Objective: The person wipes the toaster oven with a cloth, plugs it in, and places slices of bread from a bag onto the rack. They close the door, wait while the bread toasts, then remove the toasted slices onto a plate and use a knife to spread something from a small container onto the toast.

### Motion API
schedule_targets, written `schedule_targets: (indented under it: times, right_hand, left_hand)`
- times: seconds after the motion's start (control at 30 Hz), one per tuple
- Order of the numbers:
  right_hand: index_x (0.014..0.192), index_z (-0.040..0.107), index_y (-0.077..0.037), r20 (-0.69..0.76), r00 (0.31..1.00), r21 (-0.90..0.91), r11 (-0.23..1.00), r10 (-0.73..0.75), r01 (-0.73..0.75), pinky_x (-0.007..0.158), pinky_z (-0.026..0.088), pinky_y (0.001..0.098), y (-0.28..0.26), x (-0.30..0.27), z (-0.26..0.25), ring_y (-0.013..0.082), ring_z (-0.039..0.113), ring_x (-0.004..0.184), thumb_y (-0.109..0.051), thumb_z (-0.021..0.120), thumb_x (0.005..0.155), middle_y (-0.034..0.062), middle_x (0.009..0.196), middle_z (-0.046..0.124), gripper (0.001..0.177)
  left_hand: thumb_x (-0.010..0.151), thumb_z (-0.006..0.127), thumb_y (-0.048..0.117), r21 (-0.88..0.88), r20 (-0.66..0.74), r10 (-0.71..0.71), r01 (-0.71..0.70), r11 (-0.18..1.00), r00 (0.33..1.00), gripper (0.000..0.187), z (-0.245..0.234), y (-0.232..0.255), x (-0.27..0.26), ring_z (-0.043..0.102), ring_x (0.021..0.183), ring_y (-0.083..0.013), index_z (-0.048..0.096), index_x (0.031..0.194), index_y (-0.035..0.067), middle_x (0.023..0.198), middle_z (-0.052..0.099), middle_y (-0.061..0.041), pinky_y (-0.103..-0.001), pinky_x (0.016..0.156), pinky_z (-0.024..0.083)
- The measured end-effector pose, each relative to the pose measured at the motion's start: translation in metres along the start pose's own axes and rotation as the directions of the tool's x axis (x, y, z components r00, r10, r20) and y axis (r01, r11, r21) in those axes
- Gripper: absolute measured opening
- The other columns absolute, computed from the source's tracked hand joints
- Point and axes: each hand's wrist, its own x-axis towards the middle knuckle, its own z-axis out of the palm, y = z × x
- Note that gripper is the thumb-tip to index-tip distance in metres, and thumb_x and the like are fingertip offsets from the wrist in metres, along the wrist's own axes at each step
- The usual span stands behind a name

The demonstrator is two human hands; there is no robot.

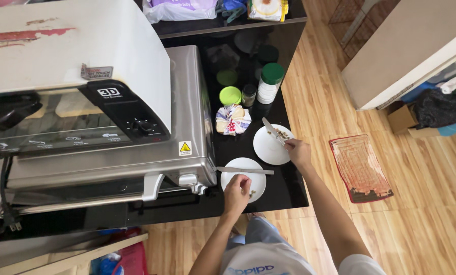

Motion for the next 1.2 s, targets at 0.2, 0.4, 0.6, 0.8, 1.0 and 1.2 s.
schedule_targets:
  times: [0.2,0.4,0.6,0.8,1.0,1.2]
  right_hand:
    - [0.096,0.082,-0.010,0.146,0.988,-0.157,0.985,-0.050,0.073,0.075,0.058,0.0448,-0.014,0.025,-0.017,0.0355,0.073,0.080,-0.019,0.079,0.082,0.0172,0.088,0.076,0.017]
    - [0.106,0.077,-0.008,0.161,0.965,-0.144,0.962,-0.207,0.231,0.081,0.056,0.0459,-0.095,0.070,-0.054,0.0373,0.070,0.091,-0.021,0.080,0.080,0.0180,0.099,0.074,0.030]
    - [0.111,0.076,-0.013,0.236,0.796,-0.237,0.762,-0.557,0.603,0.095,0.052,0.0436,-0.183,0.132,-0.034,0.0361,0.061,0.107,-0.010,0.073,0.081,0.0118,0.107,0.070,0.030]
    - [0.125,0.071,-0.018,0.533,0.592,-0.365,0.467,-0.605,0.806,0.098,0.048,0.0431,-0.228,0.187,0.023,0.0309,0.051,0.121,-0.015,0.077,0.077,0.0056,0.128,0.061,0.048]
    - [0.141,0.056,-0.022,0.800,0.448,-0.336,0.322,-0.398,0.885,0.098,0.046,0.0442,-0.250,0.219,0.069,0.0311,0.044,0.130,-0.040,0.087,0.075,0.0041,0.145,0.049,0.075]
    - [0.150,0.047,-0.028,0.881,0.327,-0.276,0.190,-0.342,0.942,0.100,0.043,0.0446,-0.256,0.233,0.102,0.0288,0.040,0.134,-0.038,0.096,0.063,0.0020,0.151,0.044,0.100]
  left_hand:
    - [0.089,0.075,0.009,0.047,-0.052,0.028,-0.025,0.999,0.998,0.012,0.024,0.010,0.026,0.069,0.075,-0.0259,0.064,0.091,0.005,0.084,0.068,-0.009,-0.038,0.069,0.054]
    - [0.086,0.076,0.007,0.095,-0.125,0.098,-0.086,0.992,0.987,0.018,0.039,0.023,0.059,0.068,0.089,-0.0305,0.064,0.099,0.006,0.096,0.065,-0.012,-0.042,0.077,0.054]
    - [0.082,0.080,0.010,0.188,-0.190,0.057,-0.021,0.982,0.980,0.037,0.043,0.021,0.092,0.060,0.113,-0.0392,0.060,0.113,0.008,0.120,0.060,-0.017,-0.046,0.091,0.052]
    - [0.081,0.083,0.011,0.146,-0.239,-0.123,0.160,0.976,0.963,0.052,0.051,-0.001,0.105,0.055,0.121,-0.0448,0.057,0.126,0.012,0.138,0.047,-0.021,-0.047,0.094,0.052]
    - [0.079,0.082,0.008,-0.137,-0.192,-0.430,0.410,0.902,0.882,0.088,0.070,-0.031,0.126,0.067,0.112,-0.0303,0.036,0.153,0.022,0.144,0.044,-0.017,-0.037,0.092,0.059]
    - [0.084,0.081,0.013,-0.472,-0.128,-0.552,0.439,0.765,0.824,0.113,0.096,-0.079,0.142,0.071,0.115,-0.0271,0.000,0.162,0.021,0.149,0.042,-0.022,-0.032,0.091,0.058]
